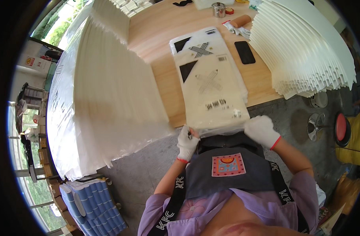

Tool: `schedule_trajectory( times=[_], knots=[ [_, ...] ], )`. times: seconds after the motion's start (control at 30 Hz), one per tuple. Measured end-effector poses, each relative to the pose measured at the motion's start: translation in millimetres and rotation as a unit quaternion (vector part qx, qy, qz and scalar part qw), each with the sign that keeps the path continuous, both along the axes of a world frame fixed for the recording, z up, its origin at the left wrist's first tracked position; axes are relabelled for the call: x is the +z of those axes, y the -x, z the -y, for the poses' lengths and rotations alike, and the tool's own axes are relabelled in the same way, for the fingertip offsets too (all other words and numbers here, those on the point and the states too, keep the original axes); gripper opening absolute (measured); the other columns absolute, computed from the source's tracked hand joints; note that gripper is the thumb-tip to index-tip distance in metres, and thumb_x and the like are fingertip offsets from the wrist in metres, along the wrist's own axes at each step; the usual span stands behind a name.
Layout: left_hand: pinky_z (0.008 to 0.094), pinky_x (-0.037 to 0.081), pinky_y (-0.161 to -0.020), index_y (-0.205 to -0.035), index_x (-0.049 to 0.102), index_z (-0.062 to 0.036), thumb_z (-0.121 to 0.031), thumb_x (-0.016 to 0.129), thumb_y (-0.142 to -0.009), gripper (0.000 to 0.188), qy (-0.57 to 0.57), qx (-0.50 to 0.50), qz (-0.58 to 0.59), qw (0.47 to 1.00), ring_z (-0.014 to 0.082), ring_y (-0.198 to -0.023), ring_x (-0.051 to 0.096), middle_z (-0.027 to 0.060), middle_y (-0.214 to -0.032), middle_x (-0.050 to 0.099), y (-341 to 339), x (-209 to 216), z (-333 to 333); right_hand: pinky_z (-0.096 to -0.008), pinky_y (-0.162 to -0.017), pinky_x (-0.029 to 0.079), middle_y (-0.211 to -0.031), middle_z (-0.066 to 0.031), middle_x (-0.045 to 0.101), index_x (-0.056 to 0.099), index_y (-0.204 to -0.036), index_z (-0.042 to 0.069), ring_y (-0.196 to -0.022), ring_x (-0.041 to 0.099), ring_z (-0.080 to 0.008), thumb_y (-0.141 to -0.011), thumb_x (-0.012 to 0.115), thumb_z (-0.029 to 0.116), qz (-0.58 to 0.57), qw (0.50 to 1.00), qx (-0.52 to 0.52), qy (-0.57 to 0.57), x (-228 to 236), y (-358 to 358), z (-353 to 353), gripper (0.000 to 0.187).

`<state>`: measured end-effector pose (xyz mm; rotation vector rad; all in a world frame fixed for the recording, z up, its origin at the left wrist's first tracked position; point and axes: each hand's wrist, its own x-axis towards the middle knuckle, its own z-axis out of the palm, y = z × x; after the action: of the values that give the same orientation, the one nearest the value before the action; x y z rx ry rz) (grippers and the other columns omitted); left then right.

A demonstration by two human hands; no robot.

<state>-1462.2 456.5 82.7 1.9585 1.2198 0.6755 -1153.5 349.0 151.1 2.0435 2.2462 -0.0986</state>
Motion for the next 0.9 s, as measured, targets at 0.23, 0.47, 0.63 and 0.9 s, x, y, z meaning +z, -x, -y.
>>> schedule_trajectory(
  times=[0.23, 0.47, 0.63, 0.9],
  knots=[
    [0.0372, 0.05, -0.064, -0.087, 0.059, -0.0093, -0.02, 0.072, -0.087, 0.017, 0.113, -0.02, 0.005, 0.993, 0.0217, -0.071, 0.063, 0.0073, -0.083, 0.064, 75, -91, 27, -0.0516, -0.068, 0.054, -0.083, -0.0139, 0.072, 0.07, -0.08, 0.011, -0.079, 0.071, -0.036, -0.087, 0.056, 0.027, -0.142, 0.97, -0.052, 0.189, -51, -25, 48, 0.022],
    [0.027, 0.047, -0.062, -0.124, 0.064, -0.0004, -0.036, 0.068, -0.099, 0.044, 0.378, 0.101, 0.069, 0.918, 0.0094, -0.069, 0.057, 0.0022, -0.085, 0.068, 3, -88, -38, -0.0371, -0.075, 0.053, -0.101, -0.0142, 0.072, 0.069, -0.111, 0.003, -0.092, 0.07, -0.0259, -0.104, 0.046, 0.051, -0.567, 0.728, -0.376, 0.09, -125, -51, -7, 0.054],
    [0.031, 0.048, -0.06, -0.113, 0.067, -0.0037, -0.027, 0.066, -0.099, 0.028, 0.084, -0.037, 0.053, 0.994, 0.0111, -0.067, 0.058, 0.0031, -0.081, 0.066, -57, 69, -53, -0.0308, -0.095, 0.049, -0.124, -0.0095, 0.066, 0.057, -0.133, -0.002, -0.109, 0.062, -0.0157, -0.105, 0.054, 0.029, -0.816, 0.482, -0.317, 0.018, -144, -2, -23, 0.042],
    [0.0399, 0.053, -0.064, -0.096, 0.068, -0.0116, -0.026, 0.079, -0.084, 0.022, -0.347, -0.088, -0.065, 0.931, 0.0351, -0.073, 0.068, 0.0105, -0.083, 0.068, 1, 329, -4, -0.036, -0.109, 0.044, -0.141, -0.0114, 0.059, 0.049, -0.144, -0.003, -0.125, 0.058, -0.0199, -0.106, 0.055, 0.026, -0.921, 0.356, -0.106, 0.12, -12, 46, -115, 0.049]
  ],
)
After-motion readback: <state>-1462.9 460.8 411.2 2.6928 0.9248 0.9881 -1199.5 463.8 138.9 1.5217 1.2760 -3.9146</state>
